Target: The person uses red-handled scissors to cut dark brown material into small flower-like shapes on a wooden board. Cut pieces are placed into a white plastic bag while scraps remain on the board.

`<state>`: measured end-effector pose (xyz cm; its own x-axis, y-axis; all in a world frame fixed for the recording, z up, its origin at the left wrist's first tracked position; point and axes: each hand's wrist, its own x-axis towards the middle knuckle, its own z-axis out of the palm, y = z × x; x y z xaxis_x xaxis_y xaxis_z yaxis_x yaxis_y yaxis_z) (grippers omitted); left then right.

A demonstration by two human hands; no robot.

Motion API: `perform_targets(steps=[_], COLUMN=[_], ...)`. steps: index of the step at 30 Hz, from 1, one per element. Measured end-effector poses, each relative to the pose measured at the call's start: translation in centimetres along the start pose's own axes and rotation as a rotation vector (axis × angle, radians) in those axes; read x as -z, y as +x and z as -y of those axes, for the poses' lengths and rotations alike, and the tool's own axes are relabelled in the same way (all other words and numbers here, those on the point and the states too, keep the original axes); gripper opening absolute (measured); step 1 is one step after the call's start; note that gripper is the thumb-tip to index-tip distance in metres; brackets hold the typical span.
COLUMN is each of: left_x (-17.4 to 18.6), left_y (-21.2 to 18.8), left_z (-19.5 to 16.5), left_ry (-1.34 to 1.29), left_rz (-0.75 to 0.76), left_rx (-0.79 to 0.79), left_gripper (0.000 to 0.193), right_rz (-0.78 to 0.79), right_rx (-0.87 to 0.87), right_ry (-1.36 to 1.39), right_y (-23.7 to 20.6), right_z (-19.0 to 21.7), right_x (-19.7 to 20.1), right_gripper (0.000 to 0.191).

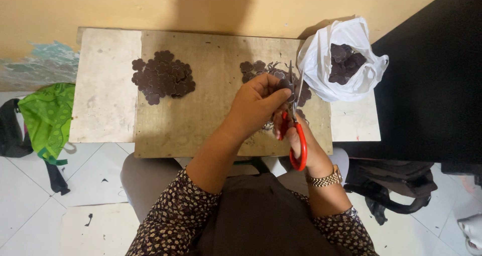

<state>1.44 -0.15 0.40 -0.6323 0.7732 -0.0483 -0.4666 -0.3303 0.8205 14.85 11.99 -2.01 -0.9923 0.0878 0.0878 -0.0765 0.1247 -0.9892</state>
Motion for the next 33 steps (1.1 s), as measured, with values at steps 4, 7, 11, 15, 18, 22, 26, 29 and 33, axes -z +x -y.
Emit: perform_targets(steps=[4, 7, 11, 15, 18, 22, 26, 29, 33], left_x=[-0.5, -0.5, -0.4, -0.3, -0.4, -0.4, -0.6, -0.8, -1.1], left_y=[-0.1, -0.1, 0.0, -0.2, 0.0, 0.2, 0.0, -0.2, -0.5], left_z=[-0.3, -0.4, -0.3, 0.2, 0.6, 0.6, 0.3, -0.1, -0.2], left_ry=[0.036, 0.06, 0.022, 0.087, 0.107, 0.078, 0.061, 0.084, 0.084], left_rz=[-0.021, -0.028, 0.009, 0.01, -0.027, -0.086, -0.09, -0.084, -0.085], left_rx=[0.066, 0.105, 0.073, 0.031, -0.003, 0.001, -0.01, -0.024, -0.054], left_gripper=[0.011, 0.011, 0.011, 0.013, 0.014, 0.017, 0.019, 0.019, 0.02], right_rz=[-0.001, 0.011, -0.007, -0.054, -0.072, -0.047, 0.005, 0.026, 0.024], right_rx=[0.013, 0.021, 0.02, -0.003, 0.01, -0.031, 0.008, 0.036, 0.034], right_ry=[0.002, 0.003, 0.029, 0.062, -0.01, -0.013, 0.051, 0.089, 0.048], right_y=[-0.2, -0.2, -0.2, 0.0, 0.0, 0.0, 0.1, 0.1, 0.0], right_z=[0.0, -0.6, -1.6, -2.3, -2.0, -1.0, -0.3, 0.0, 0.7], right_x=[0.0, 0.4, 0.7, 0.5, 0.4, 0.4, 0.7, 0.6, 0.5], right_gripper=[0.086, 0.086, 0.084, 0.084, 0.084, 0.087, 0.088, 0.088, 0.092])
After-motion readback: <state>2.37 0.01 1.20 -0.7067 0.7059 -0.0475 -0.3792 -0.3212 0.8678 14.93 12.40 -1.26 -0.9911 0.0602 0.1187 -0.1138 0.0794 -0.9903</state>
